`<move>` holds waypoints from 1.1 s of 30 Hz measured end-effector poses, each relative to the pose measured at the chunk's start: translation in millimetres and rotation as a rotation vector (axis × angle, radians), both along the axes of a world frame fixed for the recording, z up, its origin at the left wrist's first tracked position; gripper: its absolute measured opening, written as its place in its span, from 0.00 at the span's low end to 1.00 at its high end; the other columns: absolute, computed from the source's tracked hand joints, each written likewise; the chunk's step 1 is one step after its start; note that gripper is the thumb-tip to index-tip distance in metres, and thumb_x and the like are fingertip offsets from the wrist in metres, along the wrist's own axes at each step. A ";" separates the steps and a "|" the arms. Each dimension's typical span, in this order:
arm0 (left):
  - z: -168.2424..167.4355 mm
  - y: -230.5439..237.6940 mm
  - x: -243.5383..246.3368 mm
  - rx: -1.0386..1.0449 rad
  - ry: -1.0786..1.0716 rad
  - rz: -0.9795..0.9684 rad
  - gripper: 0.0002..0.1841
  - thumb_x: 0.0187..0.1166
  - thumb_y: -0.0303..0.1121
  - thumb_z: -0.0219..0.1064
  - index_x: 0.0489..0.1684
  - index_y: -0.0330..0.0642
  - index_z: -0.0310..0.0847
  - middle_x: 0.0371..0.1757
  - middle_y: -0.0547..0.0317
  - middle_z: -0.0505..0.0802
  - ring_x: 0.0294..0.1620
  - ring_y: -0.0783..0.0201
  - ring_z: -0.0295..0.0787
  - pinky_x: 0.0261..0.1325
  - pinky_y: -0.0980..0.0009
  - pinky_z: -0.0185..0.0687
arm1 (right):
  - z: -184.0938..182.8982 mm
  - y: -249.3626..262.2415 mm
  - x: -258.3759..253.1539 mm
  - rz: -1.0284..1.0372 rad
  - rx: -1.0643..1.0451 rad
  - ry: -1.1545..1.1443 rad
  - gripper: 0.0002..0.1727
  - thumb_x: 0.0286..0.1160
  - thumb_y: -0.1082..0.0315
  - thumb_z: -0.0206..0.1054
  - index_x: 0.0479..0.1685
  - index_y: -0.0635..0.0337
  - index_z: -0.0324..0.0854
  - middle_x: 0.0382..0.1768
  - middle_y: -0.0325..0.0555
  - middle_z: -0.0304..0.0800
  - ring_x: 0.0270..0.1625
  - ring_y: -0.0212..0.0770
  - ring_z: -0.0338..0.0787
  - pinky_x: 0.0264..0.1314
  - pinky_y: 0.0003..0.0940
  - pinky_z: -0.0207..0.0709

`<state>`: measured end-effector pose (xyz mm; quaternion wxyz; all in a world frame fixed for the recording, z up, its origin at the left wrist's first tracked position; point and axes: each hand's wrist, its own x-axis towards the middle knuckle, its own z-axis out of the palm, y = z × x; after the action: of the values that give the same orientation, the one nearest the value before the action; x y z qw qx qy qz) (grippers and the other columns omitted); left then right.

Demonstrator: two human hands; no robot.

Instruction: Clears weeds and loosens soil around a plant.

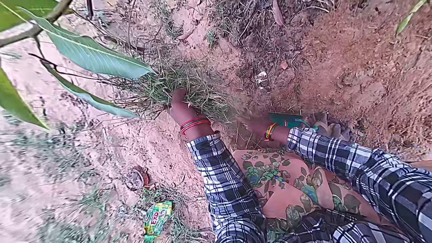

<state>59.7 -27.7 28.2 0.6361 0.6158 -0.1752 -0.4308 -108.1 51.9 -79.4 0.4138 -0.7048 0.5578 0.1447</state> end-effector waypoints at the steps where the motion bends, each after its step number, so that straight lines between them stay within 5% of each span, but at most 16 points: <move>1: -1.0 -0.1 4.7 -0.009 -0.005 0.025 0.16 0.74 0.29 0.69 0.57 0.35 0.76 0.48 0.49 0.90 0.50 0.60 0.90 0.52 0.57 0.90 | -7.2 2.8 5.9 0.018 -0.012 0.006 0.41 0.90 0.66 0.57 0.99 0.34 0.41 0.48 0.67 0.92 0.52 0.71 0.91 0.53 0.70 0.81; 3: -13.0 -3.3 20.1 -0.046 -0.027 0.077 0.15 0.72 0.30 0.71 0.53 0.35 0.79 0.46 0.49 0.91 0.48 0.59 0.91 0.50 0.57 0.90 | -16.6 0.8 10.6 0.071 -0.014 0.019 0.41 0.83 0.71 0.64 0.96 0.39 0.52 0.51 0.68 0.91 0.55 0.72 0.91 0.54 0.71 0.81; 6: -31.6 -8.5 45.6 -0.077 -0.042 0.138 0.21 0.67 0.32 0.75 0.56 0.33 0.80 0.48 0.45 0.92 0.50 0.55 0.93 0.50 0.52 0.92 | -14.9 -19.8 8.4 -0.007 -0.058 -0.032 0.21 0.88 0.67 0.58 0.77 0.57 0.77 0.61 0.65 0.89 0.64 0.68 0.89 0.61 0.69 0.81; 9: 10.2 3.5 29.3 0.020 -0.088 0.128 0.11 0.76 0.29 0.66 0.52 0.36 0.79 0.44 0.52 0.89 0.45 0.63 0.90 0.48 0.61 0.88 | -3.6 -44.3 12.4 -0.171 -0.191 -0.155 0.25 0.97 0.55 0.48 0.72 0.64 0.80 0.57 0.68 0.90 0.62 0.69 0.90 0.63 0.68 0.79; 13: 10.5 3.3 16.1 -0.024 -0.083 0.048 0.07 0.75 0.26 0.66 0.46 0.38 0.78 0.38 0.55 0.89 0.40 0.65 0.89 0.44 0.64 0.88 | 24.0 -60.8 36.2 -0.298 -0.153 -0.286 0.20 0.89 0.69 0.56 0.74 0.66 0.78 0.66 0.68 0.86 0.72 0.66 0.85 0.73 0.67 0.75; 16: 0.8 2.4 11.0 -0.049 -0.046 -0.033 0.09 0.76 0.27 0.65 0.51 0.38 0.78 0.40 0.57 0.90 0.43 0.65 0.90 0.48 0.63 0.89 | 38.7 -52.8 44.7 -0.378 -0.015 -0.347 0.19 0.87 0.70 0.60 0.70 0.71 0.81 0.70 0.67 0.84 0.74 0.62 0.83 0.77 0.61 0.72; 19: -0.1 2.4 19.2 -0.040 -0.057 -0.086 0.10 0.78 0.27 0.65 0.53 0.39 0.77 0.43 0.57 0.89 0.46 0.66 0.89 0.50 0.64 0.87 | 30.1 -47.3 37.9 -0.310 -0.106 -0.331 0.18 0.89 0.70 0.56 0.66 0.71 0.84 0.67 0.67 0.87 0.72 0.63 0.85 0.75 0.62 0.73; 22: 0.4 6.8 23.7 -0.078 -0.045 -0.077 0.10 0.78 0.29 0.64 0.53 0.40 0.78 0.45 0.58 0.90 0.48 0.65 0.90 0.54 0.62 0.88 | 15.6 -56.1 -11.3 -0.354 -0.225 -0.183 0.22 0.93 0.59 0.54 0.65 0.68 0.84 0.61 0.66 0.90 0.67 0.64 0.88 0.71 0.65 0.77; 27: 4.5 8.9 3.1 -0.098 0.003 -0.150 0.08 0.80 0.27 0.60 0.52 0.40 0.77 0.43 0.59 0.89 0.47 0.66 0.89 0.53 0.63 0.88 | 51.7 -66.6 -156.8 -0.349 -0.295 0.139 0.30 0.96 0.49 0.49 0.62 0.69 0.84 0.59 0.70 0.89 0.66 0.70 0.88 0.68 0.71 0.75; 30: -0.9 8.3 -8.6 -0.074 0.001 -0.181 0.08 0.78 0.27 0.63 0.51 0.41 0.78 0.44 0.59 0.90 0.47 0.66 0.90 0.53 0.64 0.88 | 77.9 -51.5 -208.7 -0.143 -0.211 0.385 0.22 0.94 0.60 0.53 0.57 0.75 0.83 0.56 0.74 0.88 0.65 0.74 0.86 0.64 0.73 0.76; 33: -10.4 6.4 -13.6 -0.046 0.001 -0.200 0.10 0.76 0.29 0.66 0.52 0.40 0.80 0.45 0.57 0.91 0.49 0.65 0.90 0.53 0.62 0.88 | 68.6 -19.9 -231.9 0.145 -0.090 0.574 0.10 0.75 0.75 0.70 0.51 0.68 0.85 0.49 0.66 0.89 0.54 0.70 0.90 0.47 0.71 0.82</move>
<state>46.1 -21.2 17.8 0.6040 0.5801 -0.2456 -0.4882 -339.9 32.0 -10.8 0.1961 -0.6906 0.6061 0.3423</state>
